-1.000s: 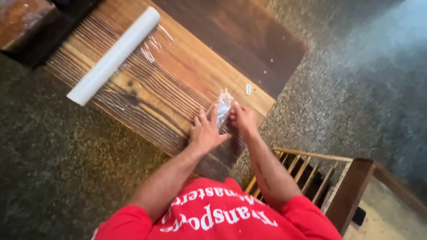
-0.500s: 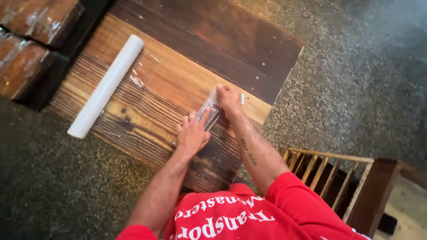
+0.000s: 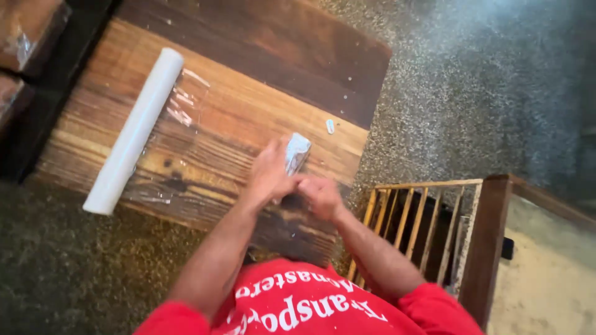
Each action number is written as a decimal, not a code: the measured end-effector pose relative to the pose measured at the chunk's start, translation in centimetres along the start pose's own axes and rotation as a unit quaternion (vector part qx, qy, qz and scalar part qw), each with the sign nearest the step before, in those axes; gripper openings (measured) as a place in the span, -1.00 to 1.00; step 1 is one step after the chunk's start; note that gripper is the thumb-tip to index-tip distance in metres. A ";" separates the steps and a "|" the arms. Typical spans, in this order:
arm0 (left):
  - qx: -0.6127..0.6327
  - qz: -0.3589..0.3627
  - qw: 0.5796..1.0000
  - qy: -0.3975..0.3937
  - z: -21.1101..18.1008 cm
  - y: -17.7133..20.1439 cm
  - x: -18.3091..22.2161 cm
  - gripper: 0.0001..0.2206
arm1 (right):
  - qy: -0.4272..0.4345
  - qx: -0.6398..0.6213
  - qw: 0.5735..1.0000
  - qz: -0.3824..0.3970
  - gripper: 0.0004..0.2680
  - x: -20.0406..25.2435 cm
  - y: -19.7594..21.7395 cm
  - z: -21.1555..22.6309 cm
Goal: The person wraps loaves of bread individually in plastic wrap by hand and places them on a tray with other wrapped loaves.
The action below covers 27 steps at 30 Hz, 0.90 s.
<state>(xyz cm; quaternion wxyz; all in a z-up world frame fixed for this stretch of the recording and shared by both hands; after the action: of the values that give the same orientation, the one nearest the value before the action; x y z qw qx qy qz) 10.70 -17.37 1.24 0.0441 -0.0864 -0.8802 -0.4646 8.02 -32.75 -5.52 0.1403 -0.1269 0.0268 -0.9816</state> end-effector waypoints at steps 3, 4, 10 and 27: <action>-0.126 0.045 0.991 0.008 -2.5 -3.5 -4.8 -0.10 | 0.042 -0.025 0.975 -0.218 -0.76 -2.1 8.5 -2.1; -0.132 0.038 0.990 0.023 -2.1 -5.2 -3.9 -0.10 | 0.042 -0.031 0.978 -0.201 -0.76 -1.3 8.7 -1.4; -0.238 -0.187 0.953 0.026 1.8 -3.2 1.5 -0.24 | -0.024 0.178 0.958 -0.223 -0.67 -1.9 6.0 -1.3; 0.106 -0.470 0.875 0.042 37.9 29.8 4.3 -0.47 | 0.044 -0.020 0.999 -0.007 -0.46 -30.5 -44.7 9.5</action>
<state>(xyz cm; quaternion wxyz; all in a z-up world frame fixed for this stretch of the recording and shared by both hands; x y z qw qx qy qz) 12.33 30.87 4.74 -0.1332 0.3624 -0.8585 -0.3376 26.79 18.56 0.23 0.1295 -0.0865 0.0520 -0.9864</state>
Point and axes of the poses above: each hand's wrist, its own x-axis away from the middle knuckle, its own y-axis out of the back of the hand, z = x × y, the point moved 7 cm from there along -x, towards the middle knuckle, and after that the axes turned 11 degrees about -x, right-handed, at the moved point
